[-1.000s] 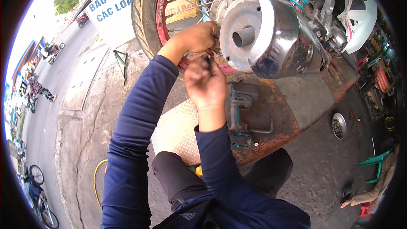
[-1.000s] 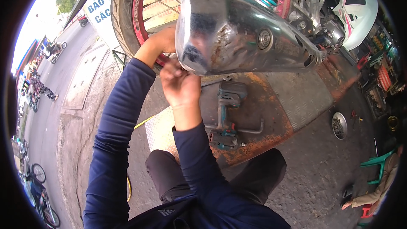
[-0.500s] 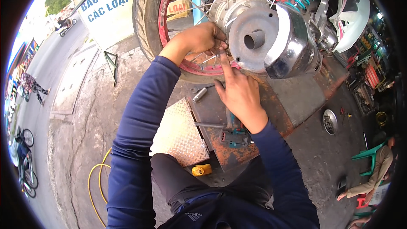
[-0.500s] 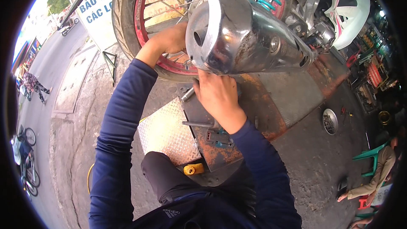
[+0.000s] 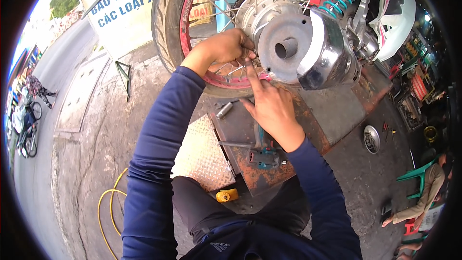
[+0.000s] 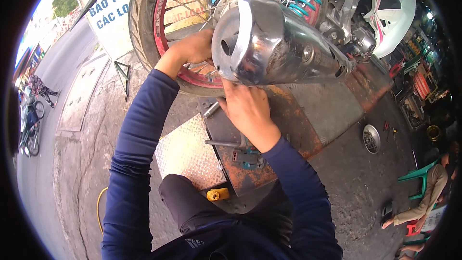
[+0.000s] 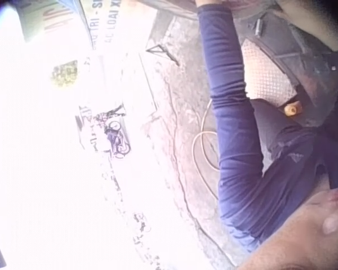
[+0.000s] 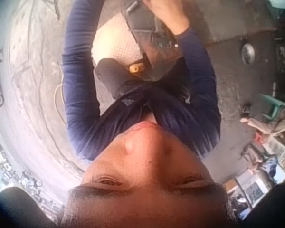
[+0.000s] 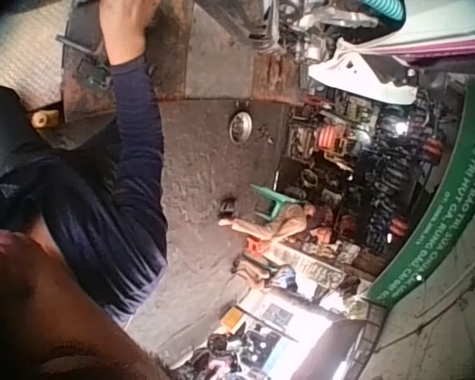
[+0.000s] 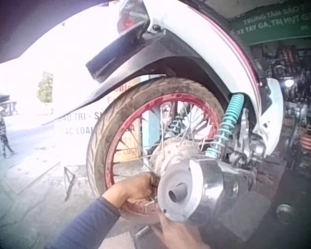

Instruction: The recorder is repairing the rear wheel and drive components of a motorcycle, using an impact wrench and other hand tools.

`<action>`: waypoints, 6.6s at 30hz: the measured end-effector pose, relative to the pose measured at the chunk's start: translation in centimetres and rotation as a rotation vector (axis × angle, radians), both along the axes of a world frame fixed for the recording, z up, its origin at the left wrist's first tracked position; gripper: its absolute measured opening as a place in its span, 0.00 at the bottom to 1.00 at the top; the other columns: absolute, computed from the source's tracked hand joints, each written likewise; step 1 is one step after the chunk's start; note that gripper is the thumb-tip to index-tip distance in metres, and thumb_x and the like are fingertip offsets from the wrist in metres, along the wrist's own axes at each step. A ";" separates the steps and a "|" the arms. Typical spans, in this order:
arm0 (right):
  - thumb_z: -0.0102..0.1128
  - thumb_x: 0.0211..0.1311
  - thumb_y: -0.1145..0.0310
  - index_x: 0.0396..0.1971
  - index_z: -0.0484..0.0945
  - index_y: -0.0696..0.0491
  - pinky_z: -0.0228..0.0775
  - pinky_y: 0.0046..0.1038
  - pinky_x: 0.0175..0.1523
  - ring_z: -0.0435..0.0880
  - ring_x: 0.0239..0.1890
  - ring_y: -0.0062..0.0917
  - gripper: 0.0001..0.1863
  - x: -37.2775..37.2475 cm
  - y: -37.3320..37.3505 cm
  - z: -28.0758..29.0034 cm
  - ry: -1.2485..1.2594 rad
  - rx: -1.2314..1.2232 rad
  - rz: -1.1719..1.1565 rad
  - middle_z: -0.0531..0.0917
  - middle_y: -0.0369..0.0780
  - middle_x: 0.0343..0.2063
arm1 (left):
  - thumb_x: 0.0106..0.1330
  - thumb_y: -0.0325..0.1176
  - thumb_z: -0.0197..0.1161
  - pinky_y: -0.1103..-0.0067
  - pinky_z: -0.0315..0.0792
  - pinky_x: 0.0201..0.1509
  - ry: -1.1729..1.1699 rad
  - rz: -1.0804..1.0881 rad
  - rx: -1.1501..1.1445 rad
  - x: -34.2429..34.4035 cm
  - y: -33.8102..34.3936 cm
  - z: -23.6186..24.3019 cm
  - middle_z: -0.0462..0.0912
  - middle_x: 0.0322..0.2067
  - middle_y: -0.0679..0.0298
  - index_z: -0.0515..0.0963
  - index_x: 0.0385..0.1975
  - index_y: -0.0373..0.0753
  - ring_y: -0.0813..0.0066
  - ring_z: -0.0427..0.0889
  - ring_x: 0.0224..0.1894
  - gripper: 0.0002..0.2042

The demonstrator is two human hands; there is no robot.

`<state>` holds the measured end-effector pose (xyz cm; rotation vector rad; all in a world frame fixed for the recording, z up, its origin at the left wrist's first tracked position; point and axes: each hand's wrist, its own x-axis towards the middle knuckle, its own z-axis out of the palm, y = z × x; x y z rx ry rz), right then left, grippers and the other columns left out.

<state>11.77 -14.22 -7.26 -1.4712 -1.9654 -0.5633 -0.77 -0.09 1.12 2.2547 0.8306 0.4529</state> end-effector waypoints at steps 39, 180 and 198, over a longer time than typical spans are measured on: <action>0.53 0.62 0.65 0.55 0.67 0.52 0.68 0.40 0.53 0.75 0.50 0.37 0.21 8.3 7.6 -3.1 1.852 -0.165 0.331 0.76 0.40 0.49 | 0.62 0.35 0.61 0.75 0.78 0.24 0.017 0.060 -0.202 0.2 0.7 -0.9 0.82 0.22 0.52 0.76 0.34 0.25 0.67 0.83 0.22 0.15; 0.65 0.44 0.66 0.57 0.64 0.53 0.62 0.46 0.57 0.62 0.61 0.41 0.35 58.1 -1.6 -2.1 0.044 -0.026 -1.070 0.64 0.43 0.58 | 0.66 0.38 0.50 0.68 0.66 0.53 -0.319 0.844 0.683 0.4 -5.0 -15.7 0.80 0.40 0.54 0.79 0.39 0.35 0.62 0.75 0.46 0.15; 0.50 0.52 0.77 0.47 0.77 0.45 0.70 0.41 0.49 0.79 0.44 0.43 0.21 64.0 2.4 1.7 -0.002 -0.257 -0.828 0.80 0.50 0.40 | 0.67 0.38 0.49 0.68 0.65 0.57 -0.181 0.936 0.682 -1.3 -6.5 -17.9 0.76 0.48 0.54 0.71 0.51 0.35 0.62 0.72 0.51 0.18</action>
